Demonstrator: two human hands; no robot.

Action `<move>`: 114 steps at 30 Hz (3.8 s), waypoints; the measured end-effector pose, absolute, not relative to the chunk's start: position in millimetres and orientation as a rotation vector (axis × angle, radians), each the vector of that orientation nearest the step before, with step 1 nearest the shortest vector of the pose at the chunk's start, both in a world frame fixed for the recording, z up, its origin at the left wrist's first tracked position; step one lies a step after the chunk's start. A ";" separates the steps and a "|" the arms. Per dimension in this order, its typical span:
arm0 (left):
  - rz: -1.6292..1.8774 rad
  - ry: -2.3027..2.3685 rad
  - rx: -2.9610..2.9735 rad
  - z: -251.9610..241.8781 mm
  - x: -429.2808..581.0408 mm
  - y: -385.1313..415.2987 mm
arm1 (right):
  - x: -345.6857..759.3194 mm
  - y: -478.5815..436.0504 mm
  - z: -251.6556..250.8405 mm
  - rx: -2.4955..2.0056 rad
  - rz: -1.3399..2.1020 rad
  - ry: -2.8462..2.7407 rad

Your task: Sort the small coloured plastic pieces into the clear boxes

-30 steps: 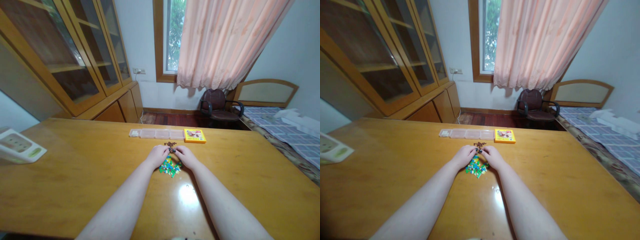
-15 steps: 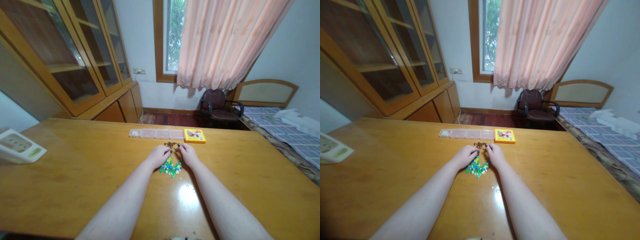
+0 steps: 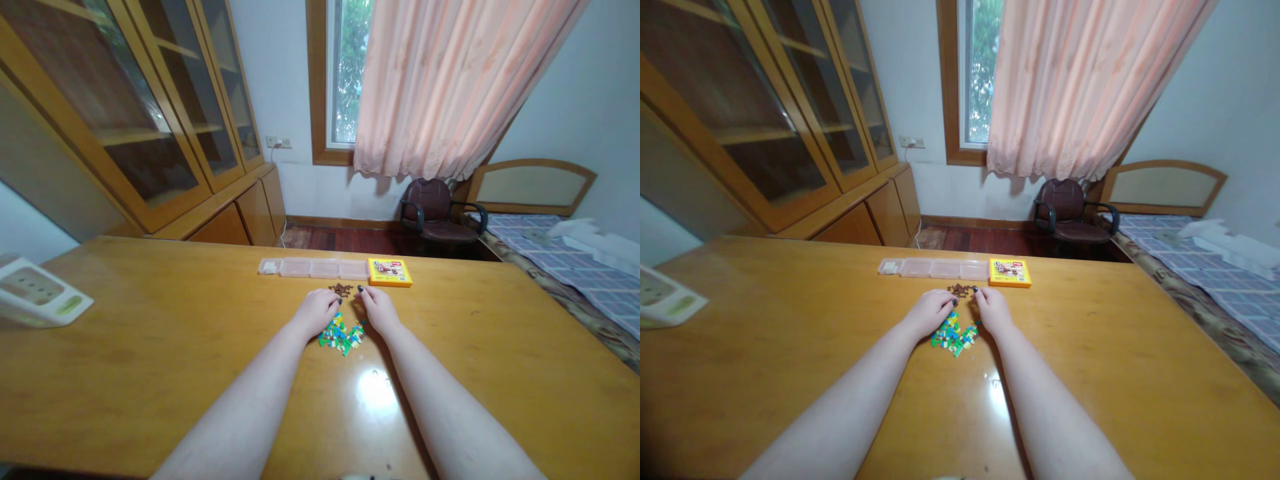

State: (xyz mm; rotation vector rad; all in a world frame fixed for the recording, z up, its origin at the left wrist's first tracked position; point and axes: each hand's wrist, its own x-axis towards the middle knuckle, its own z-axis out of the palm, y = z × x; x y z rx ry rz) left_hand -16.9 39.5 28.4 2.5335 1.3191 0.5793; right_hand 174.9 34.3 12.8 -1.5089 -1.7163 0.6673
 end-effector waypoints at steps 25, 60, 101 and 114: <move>0.554 1.328 2.525 28.8 -15.5 38.6 | 168.9 30.3 15.6 -1.381 0.757 -1.870; 0.524 1.014 2.504 31.0 -14.7 31.8 | 202.0 31.5 13.2 -1.205 1.254 -1.408; 0.532 0.761 2.542 26.7 -10.0 32.5 | 202.9 19.8 22.1 -1.249 0.653 -2.118; 0.467 0.714 2.600 22.0 -9.3 34.5 | 197.2 11.9 23.8 -0.993 0.768 -2.205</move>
